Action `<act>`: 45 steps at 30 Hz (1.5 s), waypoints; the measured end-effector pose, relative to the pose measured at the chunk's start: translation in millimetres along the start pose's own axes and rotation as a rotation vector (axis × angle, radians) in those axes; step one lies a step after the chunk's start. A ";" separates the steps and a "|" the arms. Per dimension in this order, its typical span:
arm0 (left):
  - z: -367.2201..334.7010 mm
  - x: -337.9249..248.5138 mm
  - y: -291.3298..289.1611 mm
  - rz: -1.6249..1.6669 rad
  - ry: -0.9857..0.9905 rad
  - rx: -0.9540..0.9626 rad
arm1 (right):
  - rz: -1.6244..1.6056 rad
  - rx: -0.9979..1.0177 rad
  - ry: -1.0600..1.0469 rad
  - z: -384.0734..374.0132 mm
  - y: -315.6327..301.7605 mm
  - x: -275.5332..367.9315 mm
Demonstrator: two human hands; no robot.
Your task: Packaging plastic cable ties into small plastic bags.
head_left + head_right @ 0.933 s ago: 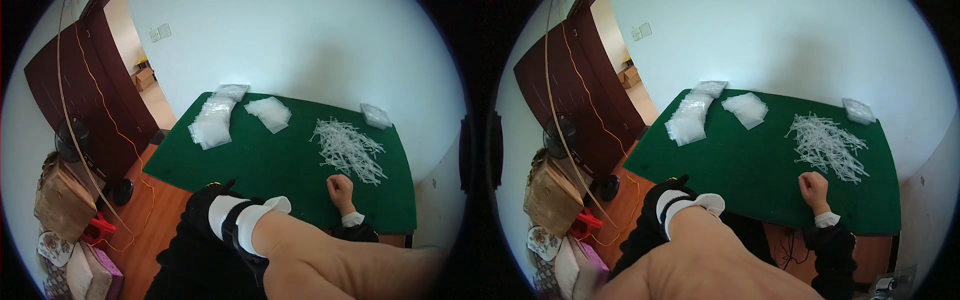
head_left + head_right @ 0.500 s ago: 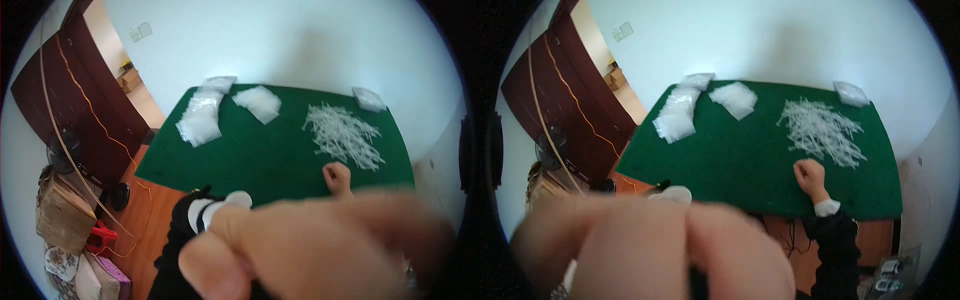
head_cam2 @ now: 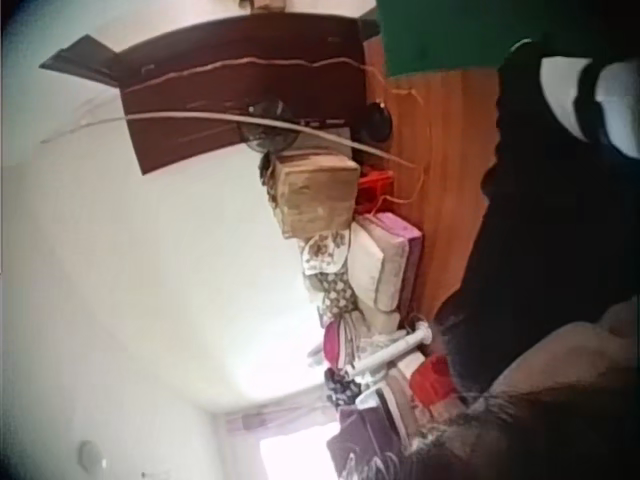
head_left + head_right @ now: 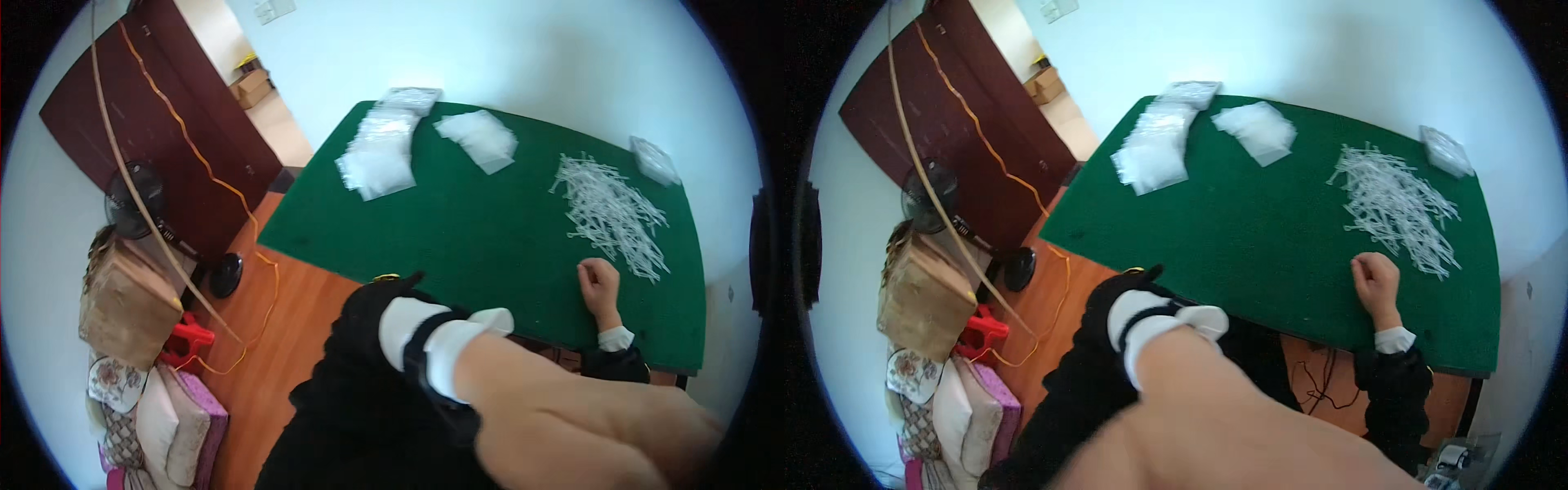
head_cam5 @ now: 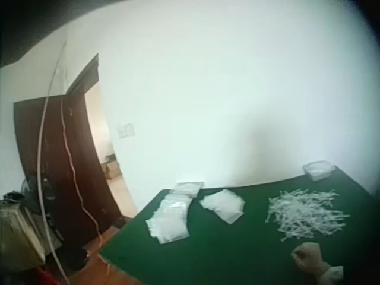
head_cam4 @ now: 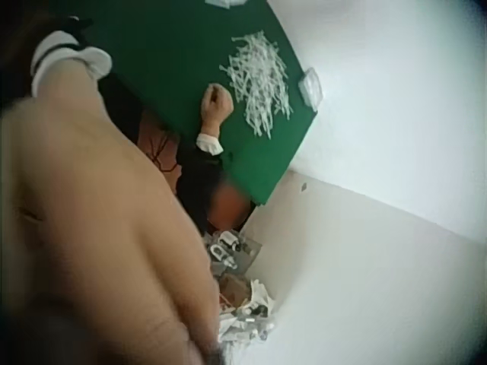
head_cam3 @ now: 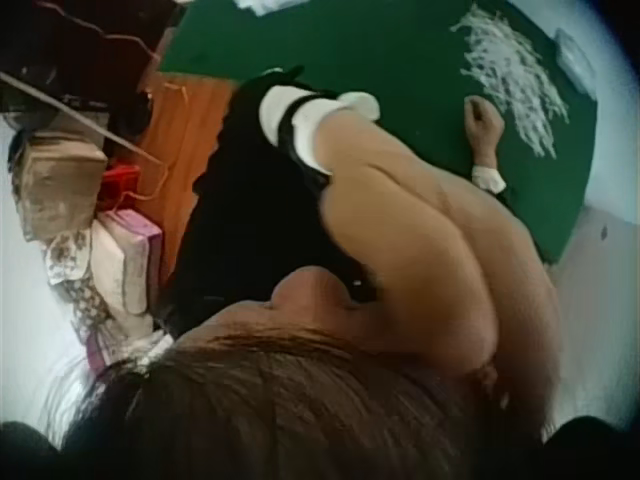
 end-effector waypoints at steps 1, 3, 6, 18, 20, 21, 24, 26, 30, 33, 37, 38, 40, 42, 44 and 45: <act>-2.1 3.3 -4.6 -0.006 0.001 -0.004 | 0.018 -0.012 -0.022 -1.3 0.1 2.3; -5.1 -3.3 -8.6 0.008 0.008 -0.002 | 0.025 -0.005 0.008 4.4 3.5 2.0; -9.9 -10.0 -7.5 0.040 0.019 0.024 | 0.057 -0.006 0.059 0.5 0.4 -6.3; 64.8 46.7 -24.0 0.207 -0.649 0.063 | 0.069 -0.051 0.039 0.1 -6.6 -8.1; 108.4 34.1 -39.8 0.086 -0.852 0.121 | 0.029 -0.005 0.052 -3.9 4.4 1.0; 123.7 28.2 -50.3 0.039 -0.870 0.109 | 0.028 0.007 0.073 -4.2 2.0 2.2; 169.1 -2.6 -73.6 -0.047 -0.973 -0.072 | 0.006 -0.020 0.038 -5.9 -3.7 11.8; 212.1 -24.7 -82.0 -0.066 -1.083 -0.174 | 0.019 -0.023 0.109 -4.6 -10.3 4.0; 366.5 -89.2 -101.4 -0.535 -1.624 -0.262 | -0.014 0.007 0.096 -8.9 -3.2 1.5; 461.9 -138.0 -79.7 -0.857 -1.938 -0.429 | 0.008 0.011 0.099 -9.5 -3.1 -0.9; 554.9 -201.2 -52.0 -1.077 -1.958 -0.901 | -0.035 0.000 0.083 -10.2 -5.1 -0.4; 575.6 -214.4 -39.9 -1.024 -2.046 -1.046 | -0.036 -0.004 0.069 -9.1 -5.1 -1.1; 591.1 -229.4 -19.1 -0.961 -2.125 -1.203 | -0.038 0.000 0.051 -8.3 -1.5 0.6; 585.7 -231.4 -6.5 -0.959 -2.324 -0.892 | -0.050 0.002 0.059 -6.6 -2.3 -1.9; 581.8 -235.6 8.8 -0.852 -2.316 -0.982 | -0.051 0.000 0.064 -5.3 -3.8 -3.2; 581.8 -237.1 18.5 -0.749 -2.307 -1.077 | -0.038 0.014 0.082 -4.9 -2.4 -4.8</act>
Point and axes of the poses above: each hand's wrist, its own z-axis away from the middle knuckle, its own y-axis out of the palm, x = y × z, the point moved 10 cm from there along -z, towards the middle knuckle, and after that the axes turned 12 degrees about y, right-handed, at the moved point
